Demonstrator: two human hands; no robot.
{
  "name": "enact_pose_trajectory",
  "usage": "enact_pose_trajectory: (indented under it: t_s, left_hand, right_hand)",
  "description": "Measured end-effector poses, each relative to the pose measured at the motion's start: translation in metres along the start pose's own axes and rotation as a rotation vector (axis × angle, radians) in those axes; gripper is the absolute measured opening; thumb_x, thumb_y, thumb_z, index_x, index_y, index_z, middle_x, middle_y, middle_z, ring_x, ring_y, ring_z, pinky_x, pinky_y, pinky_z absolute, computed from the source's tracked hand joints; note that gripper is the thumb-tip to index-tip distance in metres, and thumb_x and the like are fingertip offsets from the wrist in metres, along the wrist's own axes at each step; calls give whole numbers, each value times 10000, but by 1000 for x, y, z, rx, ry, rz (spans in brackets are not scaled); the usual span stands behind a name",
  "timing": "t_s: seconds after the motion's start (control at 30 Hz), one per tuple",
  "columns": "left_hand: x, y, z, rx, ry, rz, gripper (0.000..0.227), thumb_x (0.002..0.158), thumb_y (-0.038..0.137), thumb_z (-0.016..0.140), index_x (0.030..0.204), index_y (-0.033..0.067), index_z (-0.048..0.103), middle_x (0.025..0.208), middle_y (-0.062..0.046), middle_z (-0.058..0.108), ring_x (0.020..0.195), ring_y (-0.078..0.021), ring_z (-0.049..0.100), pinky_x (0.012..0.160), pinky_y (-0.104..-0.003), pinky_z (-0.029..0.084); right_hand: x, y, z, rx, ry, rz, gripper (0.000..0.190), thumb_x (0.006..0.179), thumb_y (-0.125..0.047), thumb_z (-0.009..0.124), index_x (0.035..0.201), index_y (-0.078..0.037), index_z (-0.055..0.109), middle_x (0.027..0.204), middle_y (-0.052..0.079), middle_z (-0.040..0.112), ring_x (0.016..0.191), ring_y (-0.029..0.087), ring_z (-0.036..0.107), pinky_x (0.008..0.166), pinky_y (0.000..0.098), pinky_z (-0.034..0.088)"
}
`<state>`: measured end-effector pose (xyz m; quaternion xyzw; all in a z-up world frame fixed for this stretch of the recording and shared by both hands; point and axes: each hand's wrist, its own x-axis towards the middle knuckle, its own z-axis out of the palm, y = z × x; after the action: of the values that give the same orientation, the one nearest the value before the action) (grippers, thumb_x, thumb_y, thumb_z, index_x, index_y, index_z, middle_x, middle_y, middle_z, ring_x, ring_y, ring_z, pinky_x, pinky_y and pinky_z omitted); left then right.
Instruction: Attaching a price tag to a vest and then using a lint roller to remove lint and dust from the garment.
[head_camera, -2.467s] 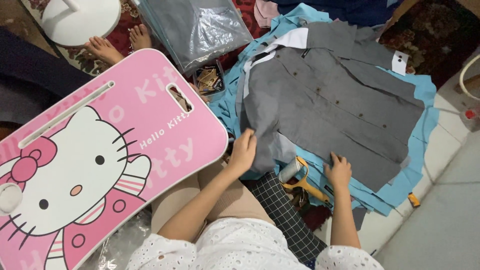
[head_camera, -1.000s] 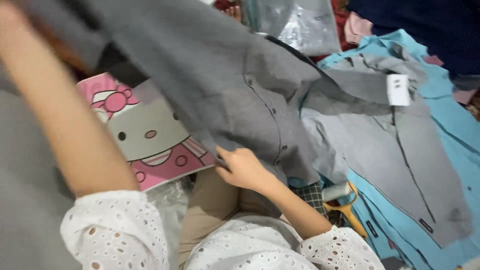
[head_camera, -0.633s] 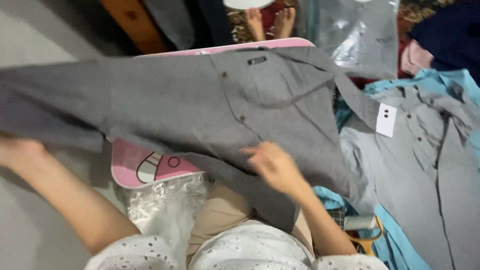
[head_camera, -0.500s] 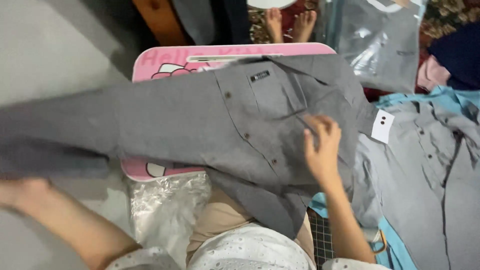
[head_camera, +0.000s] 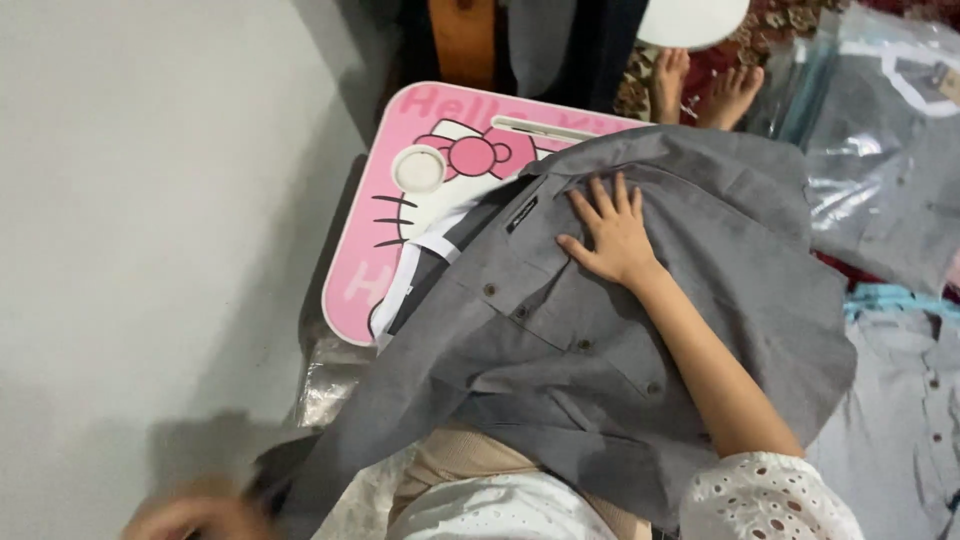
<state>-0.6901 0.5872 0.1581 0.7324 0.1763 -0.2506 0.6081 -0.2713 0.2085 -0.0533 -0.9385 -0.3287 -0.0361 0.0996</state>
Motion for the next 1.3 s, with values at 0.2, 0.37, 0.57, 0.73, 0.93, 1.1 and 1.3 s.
enact_pose_trajectory:
  t_s: [0.2,0.37,0.57,0.73,0.93,1.1,1.3]
  left_hand:
    - [221,30,-5,507,383,657,268,1016,128,576,1226,-32,622,1042,-281,668,1040,-476,655,870,-526,519]
    - [381,65,27,743,525,761,566,854,222,796,1337,58,553,1077,-181,687,1050,-403,674,905,-525,530]
    - [478,118,-38,623,754,616,163,932,95,588,1006,46,725,865,-216,734,916,-449,720,781,-555,561]
    - [562,88,-155,479,1083,368,204,966,202,549,1043,120,719,925,-176,753,973,-403,731,807,-549,575]
    - [544,38,-147,835,1210,208,546,928,279,768,1323,48,469,1233,-273,510,1130,-494,560,865,-619,485]
    - [480,59,-100,963,794,618,521,1072,325,622,1536,123,499,1548,-386,260,1426,-586,295,1073,-787,291]
    - [513,53,-91,1019,677,567,496,1132,371,442,1582,163,479,1653,-326,-24,1529,-533,54,1185,-720,135]
  right_hand:
    - [37,5,3,-20,-41,-211,851,892,-769,472,1554,-234,463,1582,149,441,1474,524,311,1183,664,240]
    - [34,8,6,-18,19,-295,838,890,-766,481,1523,-217,507,1551,146,488,1446,526,358,1164,661,281]
    - [26,10,-12,39,-2,-277,774,933,-681,488,1571,-245,447,1588,78,456,1460,462,359,1159,625,312]
    - [16,-4,-61,311,-59,-100,540,1072,-443,395,1559,-223,477,1551,75,517,1428,408,438,1150,601,364]
    - [-76,25,-61,-118,-51,462,529,1065,-562,420,1446,-243,601,1340,118,663,1278,374,623,1008,555,517]
    - [-87,66,-55,-67,-165,568,852,1002,-682,357,1660,-153,248,1693,269,190,1500,598,151,1088,829,179]
    - [-56,164,-44,-86,-73,450,761,1022,-719,294,1660,-304,284,1715,145,250,1560,465,169,1184,738,133]
